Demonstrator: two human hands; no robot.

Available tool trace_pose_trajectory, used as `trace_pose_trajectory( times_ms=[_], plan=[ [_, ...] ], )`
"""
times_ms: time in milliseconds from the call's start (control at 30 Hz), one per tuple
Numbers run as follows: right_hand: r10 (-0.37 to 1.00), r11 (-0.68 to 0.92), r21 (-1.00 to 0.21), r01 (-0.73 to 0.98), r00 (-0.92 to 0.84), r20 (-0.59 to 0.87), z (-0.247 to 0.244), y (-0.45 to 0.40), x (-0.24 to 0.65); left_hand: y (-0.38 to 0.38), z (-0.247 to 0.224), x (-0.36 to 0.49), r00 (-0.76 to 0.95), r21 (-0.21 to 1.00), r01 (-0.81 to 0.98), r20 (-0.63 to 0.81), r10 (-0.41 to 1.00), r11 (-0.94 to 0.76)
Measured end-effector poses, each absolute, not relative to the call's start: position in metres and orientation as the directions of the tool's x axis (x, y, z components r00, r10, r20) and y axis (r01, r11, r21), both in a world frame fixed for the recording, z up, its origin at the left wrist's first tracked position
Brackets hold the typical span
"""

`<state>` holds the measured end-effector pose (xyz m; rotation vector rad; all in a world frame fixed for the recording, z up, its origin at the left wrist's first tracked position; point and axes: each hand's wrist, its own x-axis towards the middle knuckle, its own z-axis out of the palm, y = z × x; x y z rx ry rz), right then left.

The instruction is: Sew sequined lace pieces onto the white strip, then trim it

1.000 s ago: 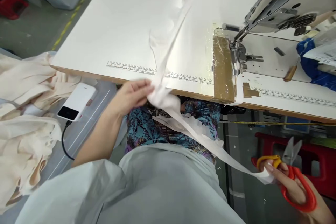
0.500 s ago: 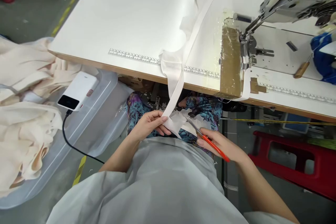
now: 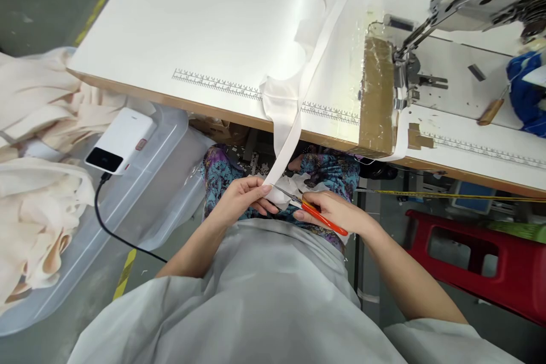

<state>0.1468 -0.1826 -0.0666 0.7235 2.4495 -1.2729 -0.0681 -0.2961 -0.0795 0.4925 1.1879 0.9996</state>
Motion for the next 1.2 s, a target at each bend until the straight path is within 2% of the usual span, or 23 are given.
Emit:
trace_pose_trajectory(
  times_ms=[167, 467, 867, 967, 1200],
  plan=[
    [0.379, 0.575, -0.587, 0.570, -0.821, -0.427, -0.064, -0.186, 0.145, -0.297, -0.080, -0.068, 0.015, 0.782, -0.382, -0.528, 0.849, 0.493],
    [0.454, 0.547, -0.588, 0.596, -0.801, -0.390, -0.067, -0.192, 0.145, -0.298, -0.080, -0.066, 0.017, 0.778, -0.391, -0.527, 0.850, 0.491],
    [0.450, 0.661, -0.445, 0.604, -0.794, -0.408, -0.059, -0.191, 0.133, -0.299, -0.080, -0.065, 0.028, 0.784, -0.377, -0.522, 0.852, 0.493],
    [0.462, 0.648, -0.465, 0.603, -0.797, -0.389, -0.063, -0.192, 0.132, -0.300, -0.081, -0.067, 0.028, 0.791, -0.360, -0.521, 0.853, 0.494],
    [0.521, 0.491, -0.618, 0.614, -0.776, -0.356, -0.069, -0.191, 0.138, -0.298, -0.085, -0.066, 0.019, 0.776, -0.370, -0.544, 0.839, 0.511]
  ],
)
